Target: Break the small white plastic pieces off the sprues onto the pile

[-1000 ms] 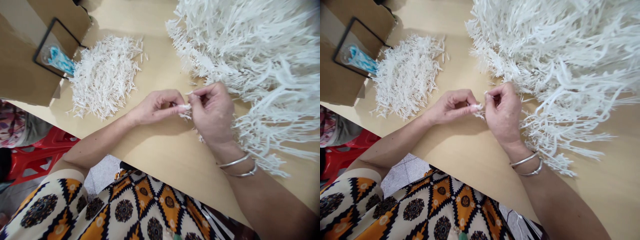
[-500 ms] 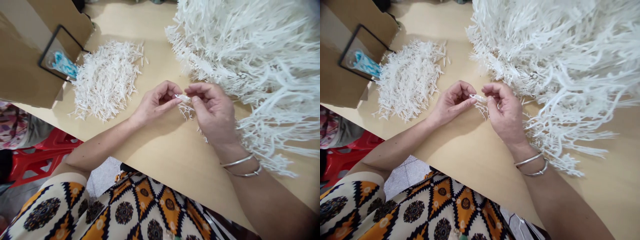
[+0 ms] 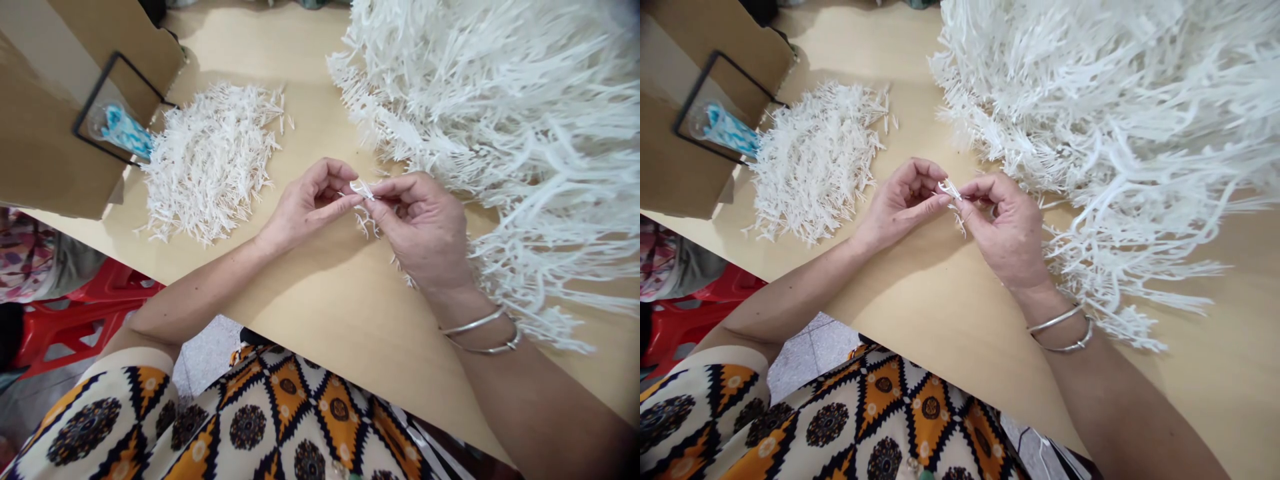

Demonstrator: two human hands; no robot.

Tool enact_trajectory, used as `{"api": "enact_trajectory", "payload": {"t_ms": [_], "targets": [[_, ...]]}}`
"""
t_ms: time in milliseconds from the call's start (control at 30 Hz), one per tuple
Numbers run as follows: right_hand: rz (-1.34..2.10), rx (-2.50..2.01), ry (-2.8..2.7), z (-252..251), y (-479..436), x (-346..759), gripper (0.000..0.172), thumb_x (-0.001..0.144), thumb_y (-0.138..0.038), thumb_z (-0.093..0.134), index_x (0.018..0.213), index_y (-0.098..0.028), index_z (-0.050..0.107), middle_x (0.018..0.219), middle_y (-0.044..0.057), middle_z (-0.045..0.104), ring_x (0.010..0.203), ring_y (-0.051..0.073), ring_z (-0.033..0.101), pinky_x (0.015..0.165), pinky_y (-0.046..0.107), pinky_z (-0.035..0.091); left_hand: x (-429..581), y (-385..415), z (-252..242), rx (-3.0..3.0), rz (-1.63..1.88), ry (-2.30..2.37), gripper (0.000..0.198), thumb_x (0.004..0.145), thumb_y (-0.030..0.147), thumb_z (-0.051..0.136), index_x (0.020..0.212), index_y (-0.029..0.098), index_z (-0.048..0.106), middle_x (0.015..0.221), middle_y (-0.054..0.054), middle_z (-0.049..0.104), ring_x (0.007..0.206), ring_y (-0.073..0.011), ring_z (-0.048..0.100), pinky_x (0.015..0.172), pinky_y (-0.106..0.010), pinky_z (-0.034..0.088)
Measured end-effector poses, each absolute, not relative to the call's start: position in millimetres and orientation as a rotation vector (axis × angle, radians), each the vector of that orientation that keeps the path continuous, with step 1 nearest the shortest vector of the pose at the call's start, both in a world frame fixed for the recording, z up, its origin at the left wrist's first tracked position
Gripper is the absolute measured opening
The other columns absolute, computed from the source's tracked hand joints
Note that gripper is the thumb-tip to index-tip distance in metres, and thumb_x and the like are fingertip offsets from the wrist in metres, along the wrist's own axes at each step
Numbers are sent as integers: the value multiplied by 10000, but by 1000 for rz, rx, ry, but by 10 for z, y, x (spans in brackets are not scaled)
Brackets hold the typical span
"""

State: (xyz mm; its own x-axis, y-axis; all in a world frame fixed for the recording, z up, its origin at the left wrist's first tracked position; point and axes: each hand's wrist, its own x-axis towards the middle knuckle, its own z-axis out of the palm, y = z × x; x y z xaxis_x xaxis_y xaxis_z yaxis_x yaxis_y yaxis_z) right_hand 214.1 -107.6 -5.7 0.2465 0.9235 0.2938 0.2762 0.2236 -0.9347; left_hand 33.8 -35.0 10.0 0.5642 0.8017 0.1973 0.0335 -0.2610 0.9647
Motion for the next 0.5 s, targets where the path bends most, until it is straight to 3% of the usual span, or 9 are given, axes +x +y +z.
{"api": "enact_trajectory", "payload": {"t_ms": [267, 500], "targets": [[720, -1221, -1260, -13, -1100, 2092, 169, 834, -259, 814, 950, -276, 693, 976, -4, 716, 987, 200, 698, 1007, 466, 581, 340, -336, 79, 1701, 842, 670, 402, 906, 577, 742, 929, 203, 597, 885, -16, 651, 743, -97, 577, 667, -246, 475], [752, -1123, -1143, 18, -1069, 2055, 192, 789, -182, 787, 892, -272, 653, 922, -22, 676, 876, 151, 664, 877, 367, 569, 342, -339, 81, 1683, 799, 693, 452, 868, 587, 779, 1020, 204, 594, 860, 6, 647, 658, -68, 527, 600, -223, 420]]}}
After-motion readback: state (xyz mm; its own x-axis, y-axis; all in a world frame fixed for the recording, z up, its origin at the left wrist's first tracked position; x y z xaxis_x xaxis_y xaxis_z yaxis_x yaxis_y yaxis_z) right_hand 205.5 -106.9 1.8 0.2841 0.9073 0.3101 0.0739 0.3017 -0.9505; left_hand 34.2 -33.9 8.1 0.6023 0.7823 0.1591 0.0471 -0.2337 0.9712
